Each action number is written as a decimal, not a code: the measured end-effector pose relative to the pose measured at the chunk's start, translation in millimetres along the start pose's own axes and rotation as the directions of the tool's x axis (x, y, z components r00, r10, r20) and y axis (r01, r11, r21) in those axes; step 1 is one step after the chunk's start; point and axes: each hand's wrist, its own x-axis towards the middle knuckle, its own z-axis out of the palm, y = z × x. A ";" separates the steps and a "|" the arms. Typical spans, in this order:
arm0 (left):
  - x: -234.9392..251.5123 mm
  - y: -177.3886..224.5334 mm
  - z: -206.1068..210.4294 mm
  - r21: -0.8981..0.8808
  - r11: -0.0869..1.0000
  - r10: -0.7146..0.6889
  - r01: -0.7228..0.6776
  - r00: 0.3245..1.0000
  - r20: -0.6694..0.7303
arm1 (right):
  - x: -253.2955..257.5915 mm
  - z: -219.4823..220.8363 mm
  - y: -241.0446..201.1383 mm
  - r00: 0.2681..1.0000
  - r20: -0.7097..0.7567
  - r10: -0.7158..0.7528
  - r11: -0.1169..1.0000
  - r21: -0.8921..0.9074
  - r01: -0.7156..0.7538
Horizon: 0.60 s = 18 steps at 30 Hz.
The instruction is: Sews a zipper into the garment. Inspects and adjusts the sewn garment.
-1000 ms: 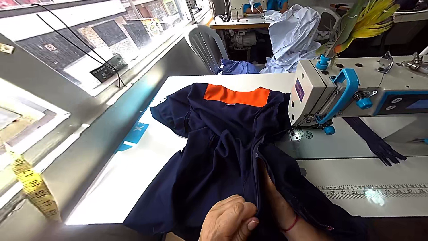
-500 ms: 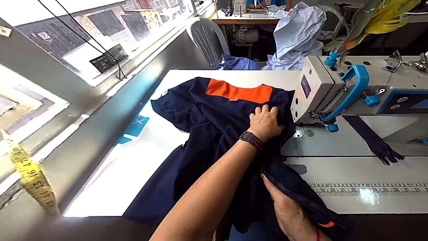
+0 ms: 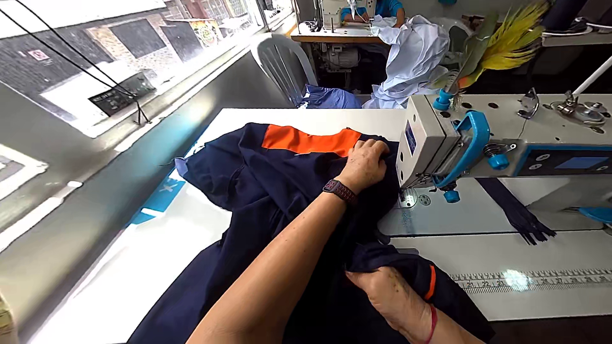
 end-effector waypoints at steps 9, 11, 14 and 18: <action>-35.7 0.0 10.9 -0.235 0.972 0.086 -0.022 0.960 0.267 | -2.4 -6.8 0.8 0.999 0.042 0.002 0.998 0.058 -0.004; -49.2 -2.4 18.4 -0.127 0.973 0.210 -0.191 0.965 0.159 | -1.5 -6.7 1.1 0.999 0.046 0.012 0.996 0.093 -0.017; -56.5 -6.4 30.5 0.051 0.920 0.385 -0.388 0.921 0.052 | 0.7 -5.1 3.2 0.999 0.041 0.024 0.989 0.146 -0.029; -59.3 -6.3 35.8 0.199 0.855 0.474 -0.478 0.878 0.069 | 2.0 -5.5 2.3 0.998 0.057 0.037 0.984 0.170 -0.047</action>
